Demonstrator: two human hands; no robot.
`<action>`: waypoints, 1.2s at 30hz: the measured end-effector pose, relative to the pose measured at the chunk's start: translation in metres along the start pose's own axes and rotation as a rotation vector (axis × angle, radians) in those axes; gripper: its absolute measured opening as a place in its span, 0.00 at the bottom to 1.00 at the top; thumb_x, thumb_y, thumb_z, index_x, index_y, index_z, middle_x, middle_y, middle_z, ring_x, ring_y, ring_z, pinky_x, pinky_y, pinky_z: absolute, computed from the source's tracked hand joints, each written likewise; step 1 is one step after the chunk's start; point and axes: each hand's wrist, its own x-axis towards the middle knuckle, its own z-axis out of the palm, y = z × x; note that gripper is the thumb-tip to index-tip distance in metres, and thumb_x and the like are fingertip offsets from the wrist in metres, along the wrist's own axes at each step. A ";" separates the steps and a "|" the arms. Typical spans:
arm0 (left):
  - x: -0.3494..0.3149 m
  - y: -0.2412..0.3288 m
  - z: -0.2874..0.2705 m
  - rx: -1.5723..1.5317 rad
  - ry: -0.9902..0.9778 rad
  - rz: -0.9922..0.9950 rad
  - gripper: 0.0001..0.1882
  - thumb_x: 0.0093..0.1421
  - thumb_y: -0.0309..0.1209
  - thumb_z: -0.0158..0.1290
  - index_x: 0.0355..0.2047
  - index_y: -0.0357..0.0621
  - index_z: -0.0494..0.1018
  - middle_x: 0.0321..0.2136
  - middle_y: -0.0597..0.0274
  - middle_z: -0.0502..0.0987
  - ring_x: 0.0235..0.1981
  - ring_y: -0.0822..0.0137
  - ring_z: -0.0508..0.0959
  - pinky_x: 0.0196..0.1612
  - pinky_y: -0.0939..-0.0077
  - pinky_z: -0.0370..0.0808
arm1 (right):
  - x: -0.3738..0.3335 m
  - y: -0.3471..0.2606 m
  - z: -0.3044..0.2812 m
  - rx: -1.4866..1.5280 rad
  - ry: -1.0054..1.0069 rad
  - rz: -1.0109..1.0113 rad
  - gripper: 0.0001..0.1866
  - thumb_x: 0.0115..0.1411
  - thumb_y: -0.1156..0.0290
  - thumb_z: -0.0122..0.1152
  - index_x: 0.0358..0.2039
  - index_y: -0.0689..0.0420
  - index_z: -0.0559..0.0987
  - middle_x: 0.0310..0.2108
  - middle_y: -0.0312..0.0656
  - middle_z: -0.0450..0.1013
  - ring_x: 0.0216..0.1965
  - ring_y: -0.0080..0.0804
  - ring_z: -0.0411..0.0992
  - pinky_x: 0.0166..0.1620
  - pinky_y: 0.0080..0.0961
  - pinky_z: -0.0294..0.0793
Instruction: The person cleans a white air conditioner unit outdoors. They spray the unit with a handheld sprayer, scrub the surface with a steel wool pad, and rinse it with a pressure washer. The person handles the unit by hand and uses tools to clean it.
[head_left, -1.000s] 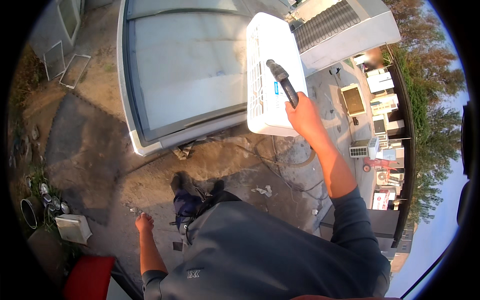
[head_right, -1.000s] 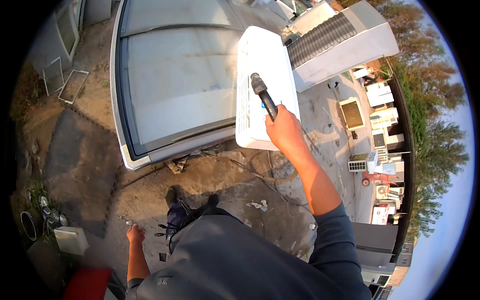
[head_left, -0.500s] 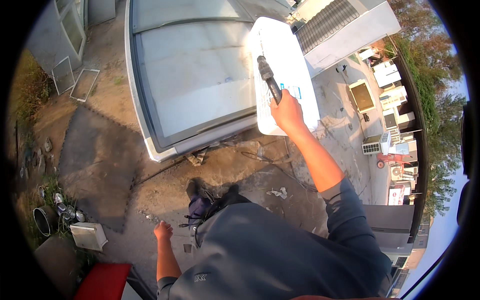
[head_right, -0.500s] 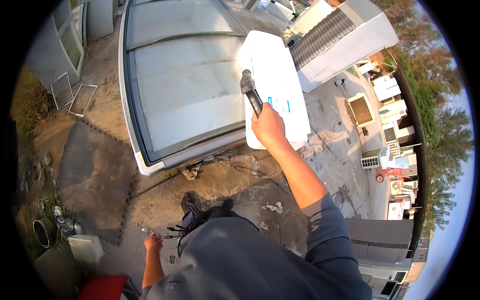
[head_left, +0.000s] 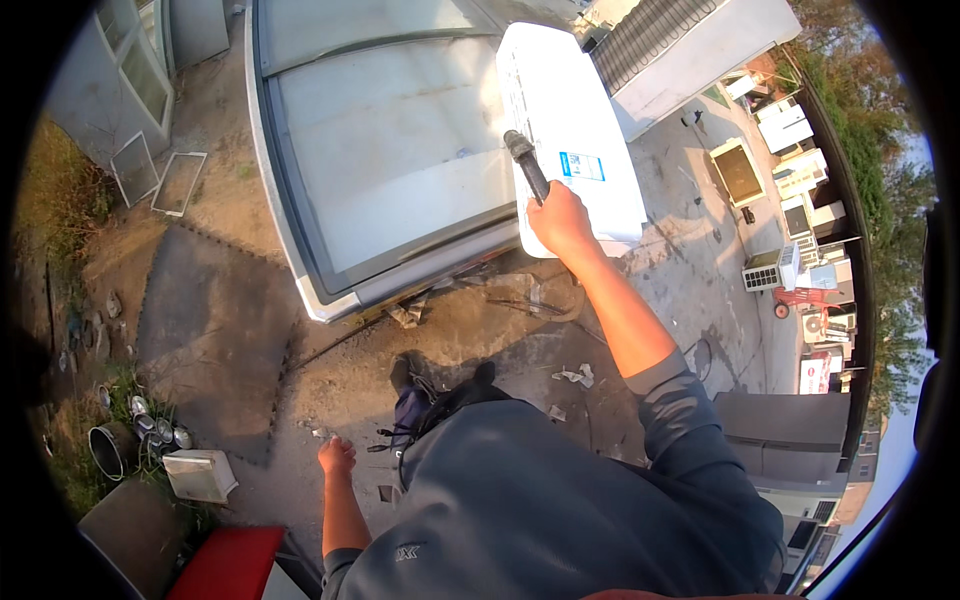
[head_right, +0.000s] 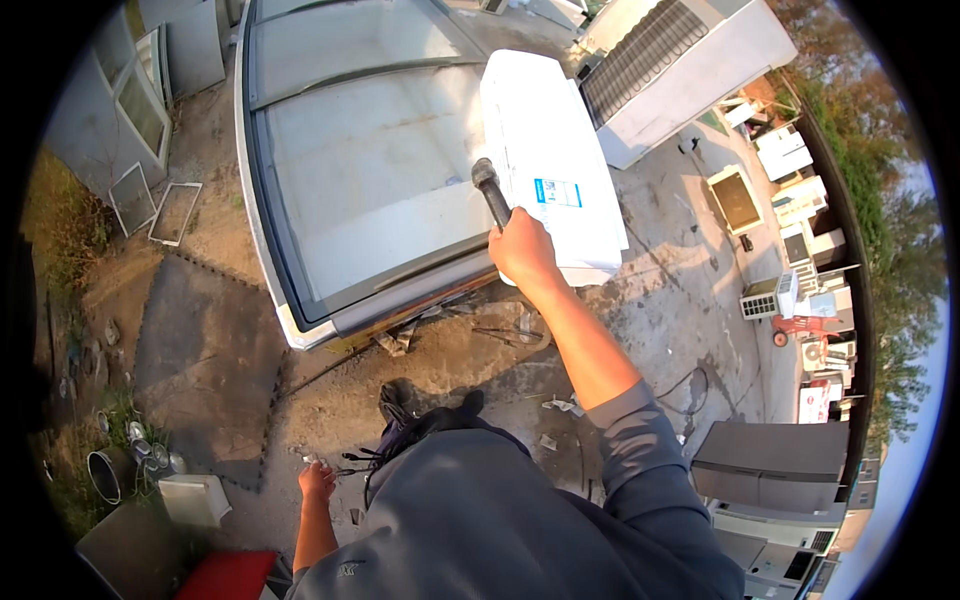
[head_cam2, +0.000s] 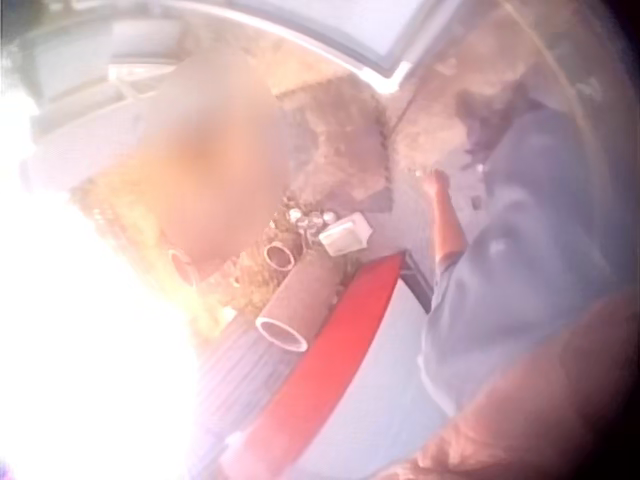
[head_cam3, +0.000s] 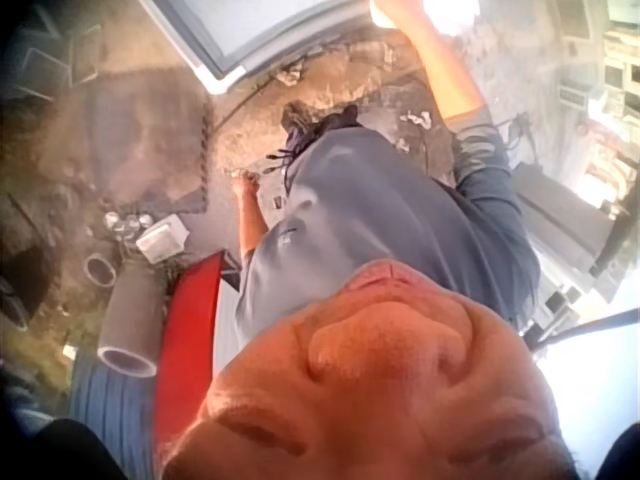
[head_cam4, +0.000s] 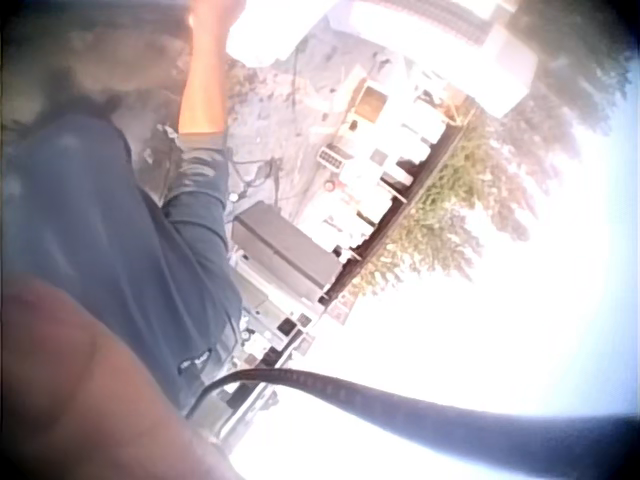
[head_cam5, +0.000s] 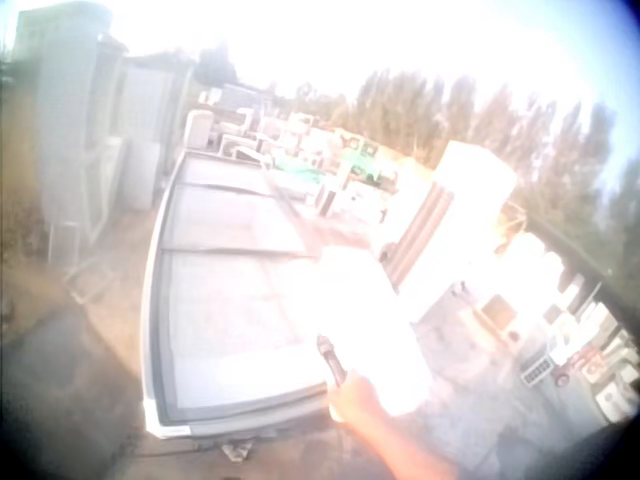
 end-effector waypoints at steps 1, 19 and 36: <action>-0.001 -0.008 -0.004 -0.003 -0.028 -0.040 0.07 0.68 0.35 0.51 0.35 0.49 0.67 0.19 0.63 0.71 0.13 0.67 0.69 0.14 0.71 0.60 | -0.004 0.007 0.001 -0.039 -0.029 0.017 0.16 0.64 0.64 0.61 0.41 0.66 0.74 0.37 0.62 0.79 0.43 0.61 0.79 0.47 0.49 0.78; -0.003 0.017 0.025 0.038 0.014 0.066 0.11 0.68 0.38 0.52 0.40 0.44 0.72 0.27 0.58 0.78 0.18 0.68 0.74 0.17 0.73 0.64 | -0.066 0.030 -0.027 -0.174 0.047 -0.027 0.15 0.64 0.65 0.62 0.42 0.64 0.74 0.33 0.60 0.79 0.40 0.61 0.78 0.43 0.50 0.76; -0.012 -0.008 0.000 0.307 0.087 -0.038 0.11 0.69 0.39 0.51 0.41 0.44 0.73 0.27 0.62 0.78 0.18 0.70 0.74 0.18 0.74 0.65 | -0.201 0.074 -0.033 -0.087 0.022 0.006 0.14 0.62 0.67 0.65 0.44 0.59 0.75 0.33 0.57 0.78 0.37 0.63 0.77 0.40 0.52 0.76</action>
